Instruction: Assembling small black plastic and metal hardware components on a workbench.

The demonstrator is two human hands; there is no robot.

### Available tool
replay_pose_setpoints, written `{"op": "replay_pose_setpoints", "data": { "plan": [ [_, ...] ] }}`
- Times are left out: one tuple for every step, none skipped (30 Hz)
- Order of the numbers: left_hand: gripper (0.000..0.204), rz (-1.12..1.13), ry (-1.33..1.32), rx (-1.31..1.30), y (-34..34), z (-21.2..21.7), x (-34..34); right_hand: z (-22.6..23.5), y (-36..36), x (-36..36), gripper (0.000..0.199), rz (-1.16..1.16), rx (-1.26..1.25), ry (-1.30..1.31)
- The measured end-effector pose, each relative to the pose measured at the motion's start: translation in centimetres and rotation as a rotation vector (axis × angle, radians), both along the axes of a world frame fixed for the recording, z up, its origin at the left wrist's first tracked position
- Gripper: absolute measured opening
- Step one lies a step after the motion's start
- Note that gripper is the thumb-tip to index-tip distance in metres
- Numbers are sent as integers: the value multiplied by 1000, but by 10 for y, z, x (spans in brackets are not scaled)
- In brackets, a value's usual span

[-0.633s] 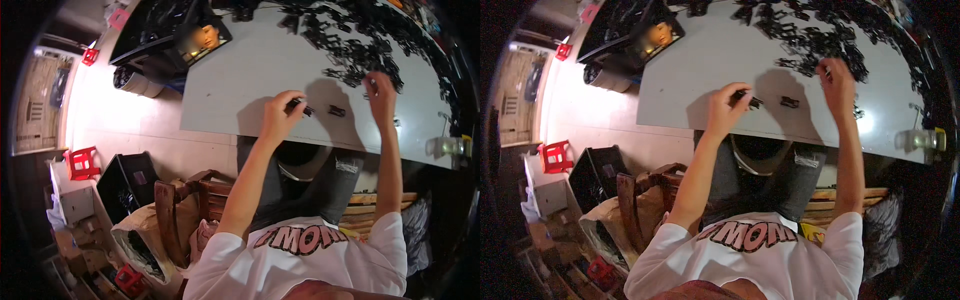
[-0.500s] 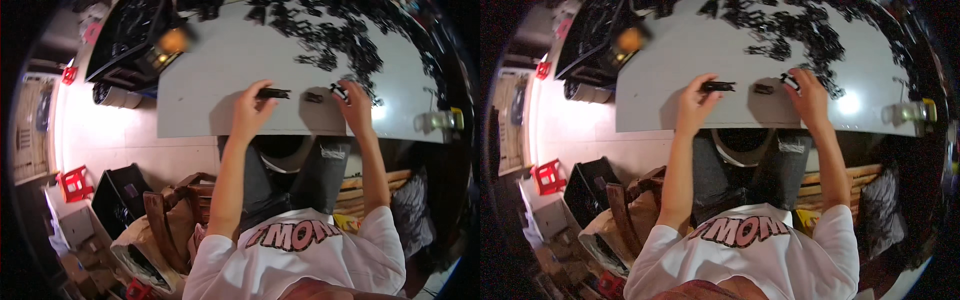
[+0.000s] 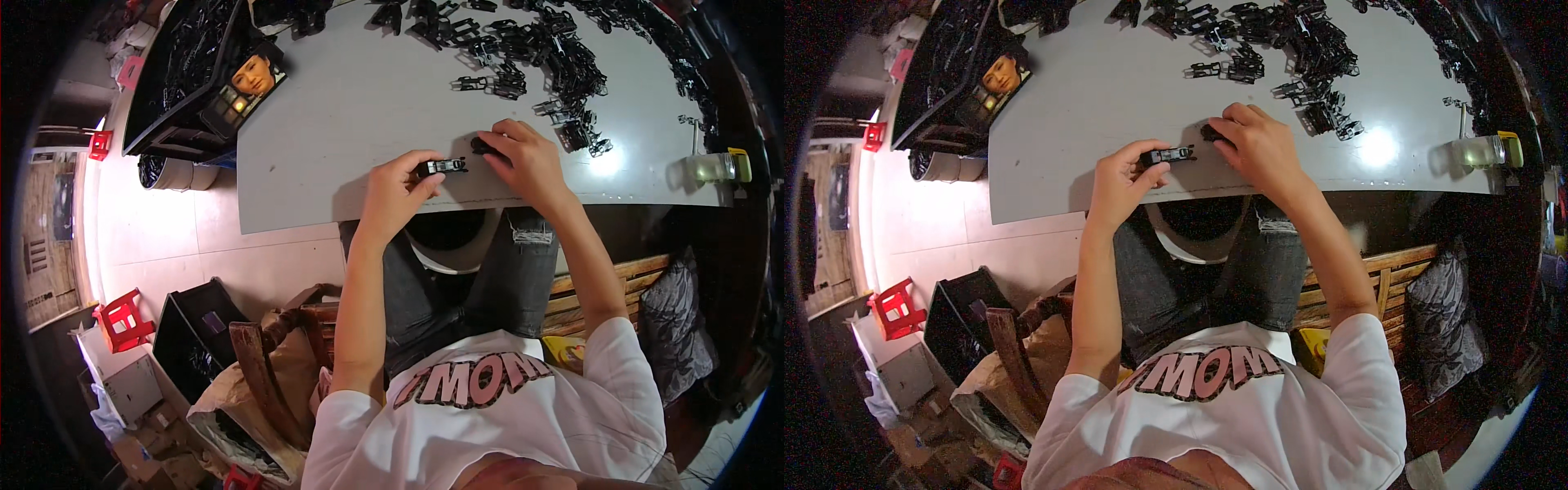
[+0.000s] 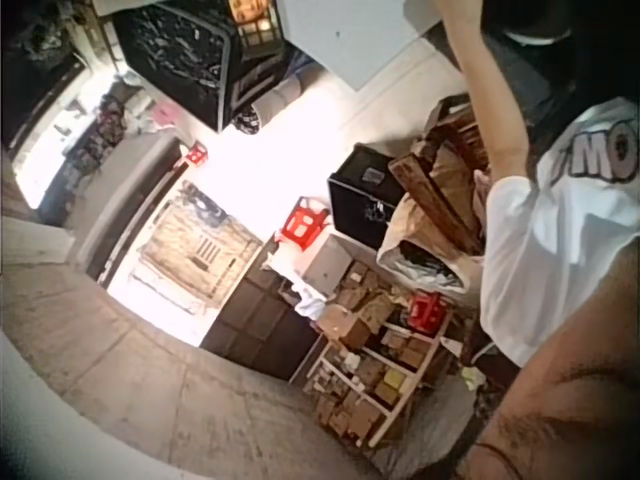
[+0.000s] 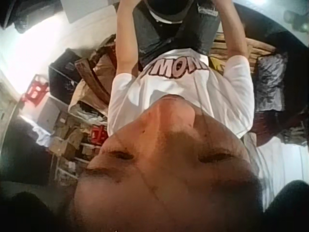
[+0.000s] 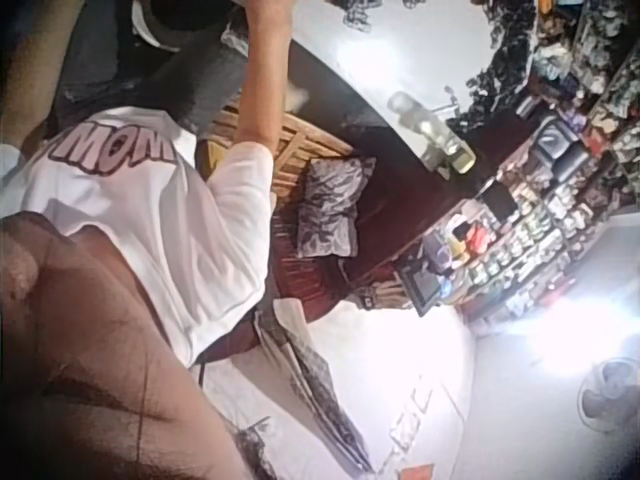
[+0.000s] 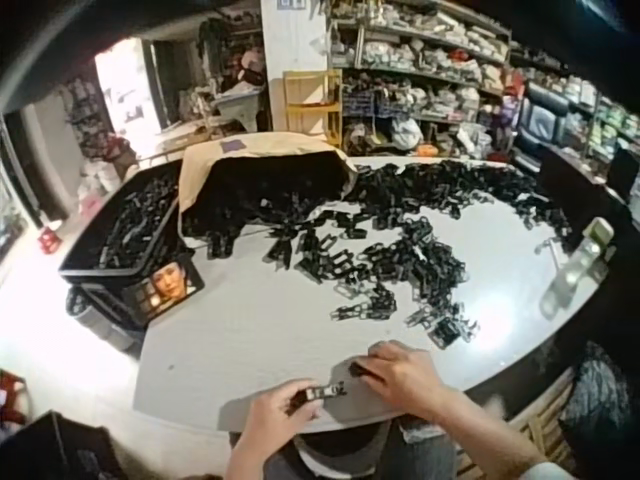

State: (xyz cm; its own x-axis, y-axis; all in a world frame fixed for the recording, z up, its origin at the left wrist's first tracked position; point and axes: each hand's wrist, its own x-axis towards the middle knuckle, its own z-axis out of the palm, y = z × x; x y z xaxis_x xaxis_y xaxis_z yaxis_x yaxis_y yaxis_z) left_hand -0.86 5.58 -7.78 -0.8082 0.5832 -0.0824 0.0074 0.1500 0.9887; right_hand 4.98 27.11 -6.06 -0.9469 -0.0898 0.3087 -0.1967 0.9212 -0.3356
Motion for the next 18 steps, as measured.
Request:
{"op": "replay_pose_setpoints", "data": {
  "plan": [
    [24,0,-2,-1,1,0,0,-1,-3,0,29,0,-1,-2],
    [24,4,-13,-16,1,-1,-1,0,-7,-1,28,-42,26,8],
    [24,8,-23,-31,2,-1,-1,0,-9,-1,27,-83,54,18],
    [24,8,-24,-31,3,0,-1,0,-9,-1,27,-84,55,17],
    [25,-2,-42,-28,3,2,-2,0,-8,-2,27,-20,-124,-33],
    [26,-12,-61,-24,3,3,-2,0,-9,-3,28,45,-302,-83],
    [26,-10,-60,-26,3,0,-3,3,-11,-3,28,47,-303,-82],
    [28,-4,-43,-19,3,-4,-5,8,-17,-4,29,100,-301,-67],
    [31,3,-26,-13,3,-8,-6,12,-22,-4,30,154,-299,-51],
    [31,3,-26,-14,2,-10,-6,12,-26,-4,30,154,-300,-50],
    [31,10,-8,-33,2,-11,-6,12,-27,-5,31,167,-278,-54],
    [31,18,11,-52,3,-11,-7,12,-29,-5,33,179,-254,-58],
    [31,15,12,-50,5,-11,-6,12,-32,-5,33,177,-253,-57],
    [31,31,73,-32,7,-8,-4,13,-37,-4,34,164,-157,-31],
    [30,46,134,-13,9,-7,-3,13,-41,-4,35,150,-61,-5],
    [30,47,135,-14,8,-7,-4,12,-44,-4,35,151,-61,-4],
    [31,47,206,-40,8,-9,-4,9,-47,-3,36,160,-80,36],
    [31,48,277,-66,8,-11,-4,8,-48,-2,36,168,-98,76]
  ]
}}
